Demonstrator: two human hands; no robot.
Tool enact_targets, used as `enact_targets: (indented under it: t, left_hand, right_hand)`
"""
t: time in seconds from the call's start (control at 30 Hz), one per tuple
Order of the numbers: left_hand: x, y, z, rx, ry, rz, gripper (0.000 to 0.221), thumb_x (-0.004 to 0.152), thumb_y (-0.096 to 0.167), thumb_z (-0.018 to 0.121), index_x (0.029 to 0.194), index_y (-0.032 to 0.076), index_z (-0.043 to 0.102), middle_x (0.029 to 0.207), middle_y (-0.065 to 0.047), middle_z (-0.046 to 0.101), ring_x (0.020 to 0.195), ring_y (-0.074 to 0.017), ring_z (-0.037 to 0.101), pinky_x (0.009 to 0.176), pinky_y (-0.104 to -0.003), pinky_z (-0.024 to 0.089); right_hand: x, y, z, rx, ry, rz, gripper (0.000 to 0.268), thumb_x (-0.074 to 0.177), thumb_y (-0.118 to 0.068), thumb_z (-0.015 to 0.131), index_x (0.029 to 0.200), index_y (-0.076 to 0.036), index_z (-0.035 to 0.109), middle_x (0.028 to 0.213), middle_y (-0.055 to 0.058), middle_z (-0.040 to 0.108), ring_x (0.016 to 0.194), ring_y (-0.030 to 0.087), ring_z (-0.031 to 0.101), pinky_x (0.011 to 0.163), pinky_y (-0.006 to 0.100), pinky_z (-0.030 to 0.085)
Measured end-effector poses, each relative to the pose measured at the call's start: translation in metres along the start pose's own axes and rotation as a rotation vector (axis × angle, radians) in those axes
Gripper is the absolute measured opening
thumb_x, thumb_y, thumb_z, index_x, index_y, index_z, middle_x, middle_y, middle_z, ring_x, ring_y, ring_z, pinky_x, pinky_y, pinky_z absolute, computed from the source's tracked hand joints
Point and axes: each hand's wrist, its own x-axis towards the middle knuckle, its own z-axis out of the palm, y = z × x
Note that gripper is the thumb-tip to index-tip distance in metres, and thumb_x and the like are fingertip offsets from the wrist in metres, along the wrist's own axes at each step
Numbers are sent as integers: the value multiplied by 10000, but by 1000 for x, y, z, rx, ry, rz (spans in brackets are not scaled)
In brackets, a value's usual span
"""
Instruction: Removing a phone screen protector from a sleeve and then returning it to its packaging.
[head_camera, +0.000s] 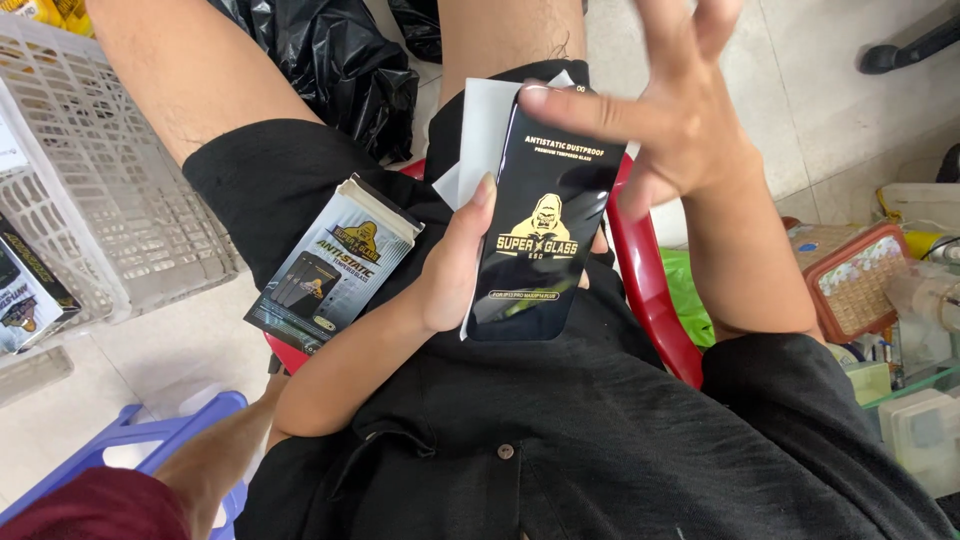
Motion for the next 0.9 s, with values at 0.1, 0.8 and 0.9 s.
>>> enact_targets:
  t: [0.1, 0.8, 0.9]
  left_hand:
    - [-2, -6, -8, 98, -39, -44, 729, 1128, 540, 218, 1517, -37, 433, 1340, -210, 661, 1172, -294, 674, 1034, -427, 568]
    - [-27, 86, 11, 1206, 249, 895, 164, 952, -32, 805, 1106, -17, 750, 1043, -138, 775, 816, -150, 754, 725, -209, 580]
    - [-31, 77, 0, 1191, 264, 906, 183, 935, -72, 793, 1097, 3, 753, 1019, -132, 781, 866, -159, 782, 757, -225, 618]
  right_hand:
    - [20, -10, -14, 102, -9, 397, 1019, 923, -857, 239, 1370, -78, 720, 1488, 331, 475, 1382, 456, 401, 1163, 585, 272]
    - [49, -80, -86, 500, 377, 308, 184, 904, -14, 678, 1079, 12, 629, 1024, 156, 736, 991, 335, 747, 771, 426, 652]
    - [-3, -55, -67, 504, 727, 192, 195, 1028, -25, 580, 1195, 42, 506, 1017, 108, 711, 704, 249, 689, 507, 361, 572]
